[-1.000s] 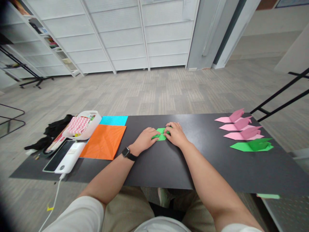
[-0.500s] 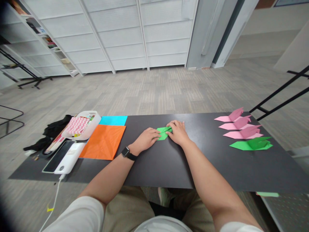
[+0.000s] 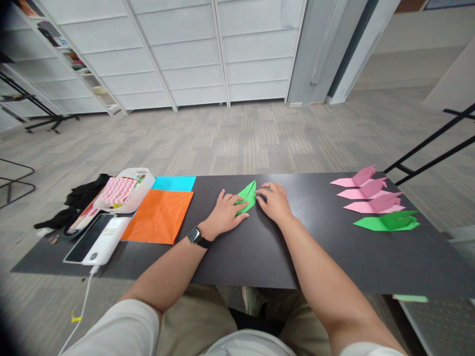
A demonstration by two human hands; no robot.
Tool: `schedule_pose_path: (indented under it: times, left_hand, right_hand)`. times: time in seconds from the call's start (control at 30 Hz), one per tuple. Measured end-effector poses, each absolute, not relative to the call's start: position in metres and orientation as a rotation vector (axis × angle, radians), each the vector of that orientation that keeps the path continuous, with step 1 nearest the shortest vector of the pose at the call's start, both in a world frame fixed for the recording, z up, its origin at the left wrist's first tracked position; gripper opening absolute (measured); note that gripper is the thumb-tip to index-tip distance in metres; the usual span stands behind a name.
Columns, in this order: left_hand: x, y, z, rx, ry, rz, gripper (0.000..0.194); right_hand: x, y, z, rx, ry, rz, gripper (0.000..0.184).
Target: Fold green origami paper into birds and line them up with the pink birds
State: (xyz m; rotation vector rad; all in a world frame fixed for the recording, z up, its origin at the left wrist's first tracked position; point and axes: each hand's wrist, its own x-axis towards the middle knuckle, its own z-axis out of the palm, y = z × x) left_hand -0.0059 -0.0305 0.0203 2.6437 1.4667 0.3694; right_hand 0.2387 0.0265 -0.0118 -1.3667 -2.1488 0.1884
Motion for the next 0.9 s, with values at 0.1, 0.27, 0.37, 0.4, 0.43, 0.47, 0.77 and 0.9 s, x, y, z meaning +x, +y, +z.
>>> schedule_pose_path:
  times: [0.1,0.27,0.37,0.4,0.43,0.47,0.77,0.9]
  left_hand:
    - [-0.0029,-0.0347,0.0218,2.673,1.411,0.379,0.045]
    - [-0.0007,-0.0378,0.0208,2.694,1.295,0.407,0.045]
    - [-0.001,-0.036,0.0179,2.691,1.266,0.425,0.044]
    - [-0.0013,-0.0352,0.0171,2.69,1.261,0.427,0.044]
    - [-0.0016,-0.0345,0.0164,2.689,1.26,0.427,0.043]
    - [-0.0019,-0.034,0.016,2.689,1.261,0.425,0.042]
    - [-0.0002,-0.0351,0.0146,2.645,1.353,0.387,0.035]
    - [0.0013,-0.0362,0.0132,2.628,1.381,0.398,0.037]
  right_hand:
    - [0.2302,0.021,-0.014,-1.357,-2.241,0.22,0.026]
    - [0.2297,0.0195,-0.0145,-1.376,-2.274,0.248,0.027]
    - [0.2301,0.0208,-0.0145,-1.335,-2.277,0.264,0.027]
    - [0.23,0.0212,-0.0149,-1.332,-2.275,0.267,0.026]
    - [0.2299,0.0216,-0.0153,-1.343,-2.267,0.267,0.026]
    - [0.2299,0.0221,-0.0157,-1.367,-2.253,0.264,0.026]
    - [0.2334,0.0278,-0.0165,-1.328,-2.206,0.259,0.026]
    - [0.2308,0.0271,-0.0205,-1.297,-2.252,0.289,0.019]
